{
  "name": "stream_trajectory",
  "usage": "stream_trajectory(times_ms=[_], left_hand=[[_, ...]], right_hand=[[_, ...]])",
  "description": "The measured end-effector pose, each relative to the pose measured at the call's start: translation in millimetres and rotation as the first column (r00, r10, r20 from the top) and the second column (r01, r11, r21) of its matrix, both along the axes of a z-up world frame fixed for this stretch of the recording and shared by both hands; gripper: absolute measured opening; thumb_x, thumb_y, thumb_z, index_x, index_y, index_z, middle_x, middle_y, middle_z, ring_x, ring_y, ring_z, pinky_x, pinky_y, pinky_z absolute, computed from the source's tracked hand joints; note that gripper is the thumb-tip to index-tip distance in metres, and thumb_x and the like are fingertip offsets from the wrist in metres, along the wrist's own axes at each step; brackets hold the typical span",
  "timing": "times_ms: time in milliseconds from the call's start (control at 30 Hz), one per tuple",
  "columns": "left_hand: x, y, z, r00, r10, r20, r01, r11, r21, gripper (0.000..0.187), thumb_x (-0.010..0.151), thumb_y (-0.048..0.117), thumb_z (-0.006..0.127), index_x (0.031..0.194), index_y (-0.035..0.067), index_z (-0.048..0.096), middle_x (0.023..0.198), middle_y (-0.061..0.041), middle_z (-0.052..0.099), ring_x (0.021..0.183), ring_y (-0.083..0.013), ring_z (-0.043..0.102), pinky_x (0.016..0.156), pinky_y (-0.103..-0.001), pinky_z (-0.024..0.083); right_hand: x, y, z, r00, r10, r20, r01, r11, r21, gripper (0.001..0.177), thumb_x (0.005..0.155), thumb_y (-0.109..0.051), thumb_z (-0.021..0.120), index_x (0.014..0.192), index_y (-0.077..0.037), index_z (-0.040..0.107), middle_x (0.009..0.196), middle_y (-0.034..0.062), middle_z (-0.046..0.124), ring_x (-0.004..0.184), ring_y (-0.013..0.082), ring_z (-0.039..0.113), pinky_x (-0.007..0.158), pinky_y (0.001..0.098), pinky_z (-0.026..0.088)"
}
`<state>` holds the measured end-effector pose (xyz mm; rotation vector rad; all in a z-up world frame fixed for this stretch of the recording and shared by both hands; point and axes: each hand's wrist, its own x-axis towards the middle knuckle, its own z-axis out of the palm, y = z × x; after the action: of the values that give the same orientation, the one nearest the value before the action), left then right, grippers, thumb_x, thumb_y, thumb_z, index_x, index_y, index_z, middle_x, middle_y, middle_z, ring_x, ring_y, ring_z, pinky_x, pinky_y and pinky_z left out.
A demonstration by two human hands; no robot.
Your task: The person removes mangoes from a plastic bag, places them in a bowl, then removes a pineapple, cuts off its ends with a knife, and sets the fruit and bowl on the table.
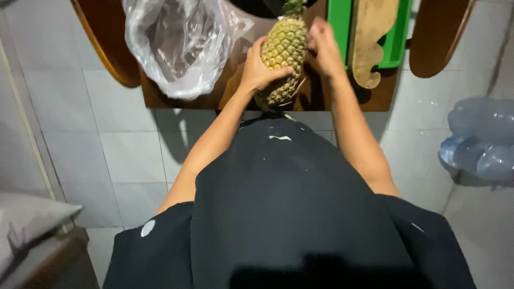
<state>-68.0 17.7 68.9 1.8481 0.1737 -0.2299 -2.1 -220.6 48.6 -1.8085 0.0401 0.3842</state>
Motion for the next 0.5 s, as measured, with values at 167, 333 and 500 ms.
stream_trajectory(times_ms=[167, 333, 500], left_hand=[[-20.4, 3.0, 33.1, 0.975, -0.016, 0.221, -0.031, 0.978, 0.207, 0.118, 0.058, 0.056, 0.099, 0.152, 0.012, 0.042, 0.131, -0.017, 0.05, 0.126, -0.0349, 0.055, 0.109, -0.051, 0.049], [-35.3, 11.0, 54.0, 0.943, -0.011, 0.332, -0.094, 0.949, 0.299, 0.111, 0.058, 0.053, 0.099, 0.145, 0.015, 0.042, 0.137, -0.011, 0.053, 0.126, -0.0354, 0.051, 0.105, -0.055, 0.043], [-38.8, 18.4, 57.1, 0.956, -0.022, 0.294, -0.09, 0.928, 0.362, 0.114, 0.054, 0.051, 0.097, 0.145, 0.017, 0.039, 0.133, -0.007, 0.055, 0.121, -0.0322, 0.05, 0.099, -0.054, 0.042]], right_hand=[[28.2, 26.8, 56.7, 0.892, 0.169, 0.42, -0.257, 0.953, 0.161, 0.063, 0.118, -0.043, 0.06, 0.165, -0.009, 0.034, 0.163, 0.0136, 0.049, 0.145, 0.0271, 0.053, 0.12, 0.0379, 0.047], [23.2, 60.9, 138.1, 0.679, 0.353, 0.644, -0.095, 0.912, -0.399, 0.076, 0.098, -0.048, 0.091, 0.144, 0.0, 0.055, 0.135, 0.0204, 0.064, 0.123, 0.0349, 0.063, 0.101, 0.0413, 0.052], [22.1, 84.5, 173.1, 0.677, 0.475, 0.562, 0.063, 0.724, -0.687, 0.055, 0.085, -0.048, 0.092, 0.116, -0.006, 0.073, 0.099, 0.0162, 0.074, 0.086, 0.0378, 0.07, 0.072, 0.0455, 0.054]])
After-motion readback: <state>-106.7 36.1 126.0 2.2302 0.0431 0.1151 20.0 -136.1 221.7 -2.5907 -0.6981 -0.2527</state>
